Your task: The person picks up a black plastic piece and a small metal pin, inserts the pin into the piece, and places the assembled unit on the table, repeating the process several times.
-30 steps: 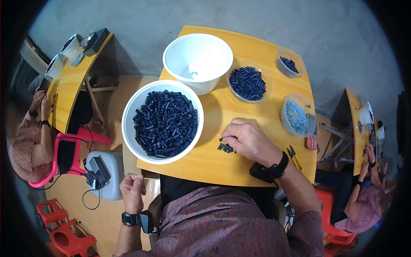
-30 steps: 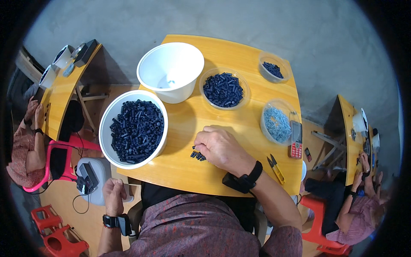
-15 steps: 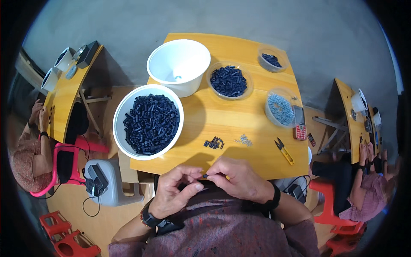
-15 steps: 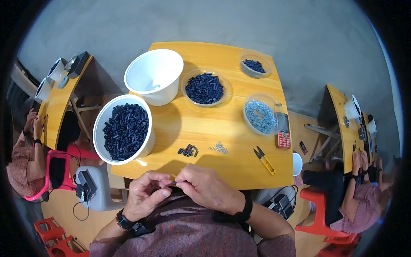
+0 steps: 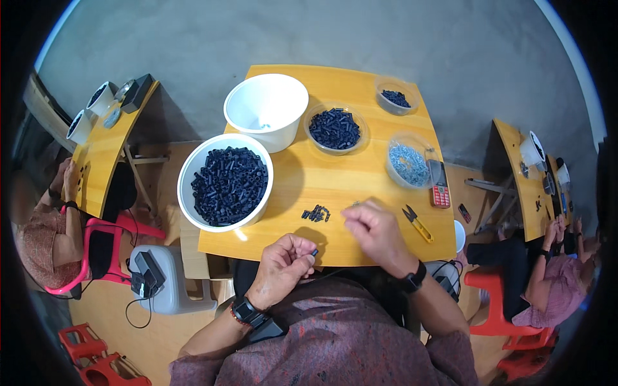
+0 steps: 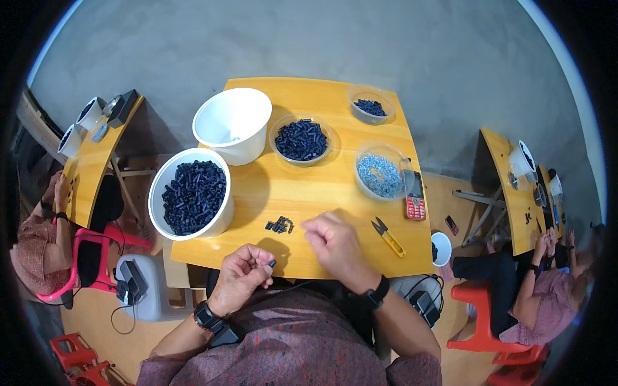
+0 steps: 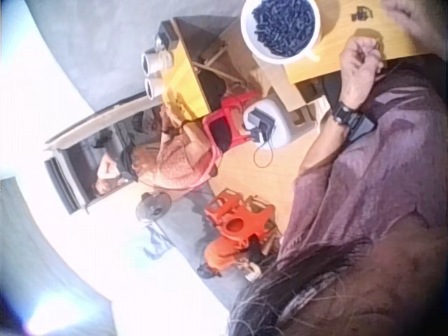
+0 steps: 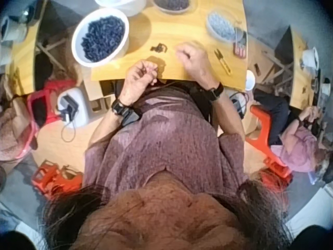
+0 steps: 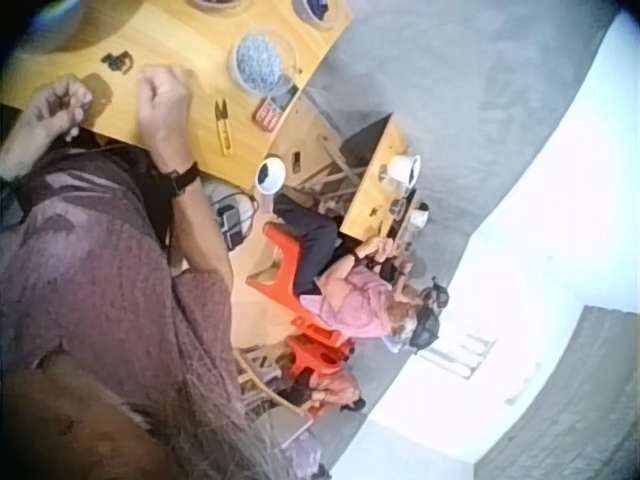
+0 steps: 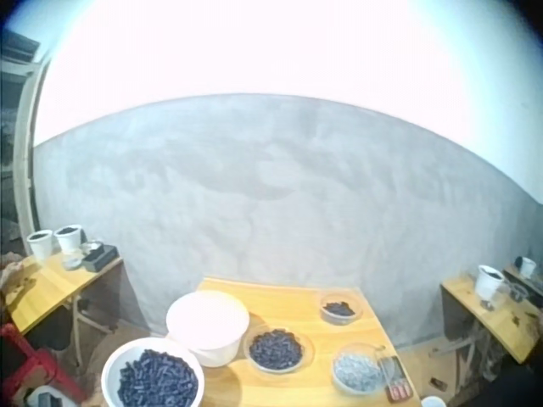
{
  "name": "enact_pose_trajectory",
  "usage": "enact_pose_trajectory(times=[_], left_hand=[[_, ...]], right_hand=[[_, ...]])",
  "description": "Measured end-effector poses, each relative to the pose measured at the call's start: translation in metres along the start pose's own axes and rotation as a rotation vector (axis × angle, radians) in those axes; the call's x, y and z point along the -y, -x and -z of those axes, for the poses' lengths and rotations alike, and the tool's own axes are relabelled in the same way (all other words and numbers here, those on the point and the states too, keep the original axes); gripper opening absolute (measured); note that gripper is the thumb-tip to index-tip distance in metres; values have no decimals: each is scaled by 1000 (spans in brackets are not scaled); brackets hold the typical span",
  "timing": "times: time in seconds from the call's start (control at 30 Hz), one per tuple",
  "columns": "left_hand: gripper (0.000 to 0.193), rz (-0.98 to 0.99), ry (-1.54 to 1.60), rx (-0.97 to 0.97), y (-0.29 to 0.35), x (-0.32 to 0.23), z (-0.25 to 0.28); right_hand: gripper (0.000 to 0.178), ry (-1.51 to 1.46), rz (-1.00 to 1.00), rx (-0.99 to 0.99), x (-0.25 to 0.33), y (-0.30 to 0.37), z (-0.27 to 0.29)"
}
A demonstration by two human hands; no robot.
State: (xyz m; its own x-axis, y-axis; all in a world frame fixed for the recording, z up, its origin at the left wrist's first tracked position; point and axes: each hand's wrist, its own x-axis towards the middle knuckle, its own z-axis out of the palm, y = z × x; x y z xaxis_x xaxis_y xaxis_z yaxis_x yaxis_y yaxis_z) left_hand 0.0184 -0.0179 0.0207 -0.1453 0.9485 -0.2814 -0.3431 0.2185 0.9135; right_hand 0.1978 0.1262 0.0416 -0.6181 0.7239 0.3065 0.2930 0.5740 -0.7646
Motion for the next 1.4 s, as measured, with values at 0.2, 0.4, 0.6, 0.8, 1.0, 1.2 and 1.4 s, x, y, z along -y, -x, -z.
enact_pose_trajectory(times=[0.2, 0.4, 0.6, 0.8, 1.0, 1.2, 1.4], left_hand=[[8, -114, 41, -35, -9, 4, 4], [11, -141, 137, -42, -10, 11, 13], [14, -115, 193, 13, -6, 11, 14], [16, -130, 282, 64, -2, 14, 16], [14, -62, 404, 192, 6, 7, 12], [16, -111, 386, 171, 7, 8, 11], [10, -216, 384, 80, 7, 7, 10]], right_hand=[[9, 209, 71, 3, -19, -20, 1], [3, 394, 86, 74, -14, -20, -5], [5, 463, 180, 81, -14, -19, -6], [2, 89, 10, 22, 24, -2, -6], [7, -226, -140, 108, 57, 26, -17], [5, -313, -105, 77, 59, 43, -23], [9, -283, -89, 123, 66, 40, -24]])
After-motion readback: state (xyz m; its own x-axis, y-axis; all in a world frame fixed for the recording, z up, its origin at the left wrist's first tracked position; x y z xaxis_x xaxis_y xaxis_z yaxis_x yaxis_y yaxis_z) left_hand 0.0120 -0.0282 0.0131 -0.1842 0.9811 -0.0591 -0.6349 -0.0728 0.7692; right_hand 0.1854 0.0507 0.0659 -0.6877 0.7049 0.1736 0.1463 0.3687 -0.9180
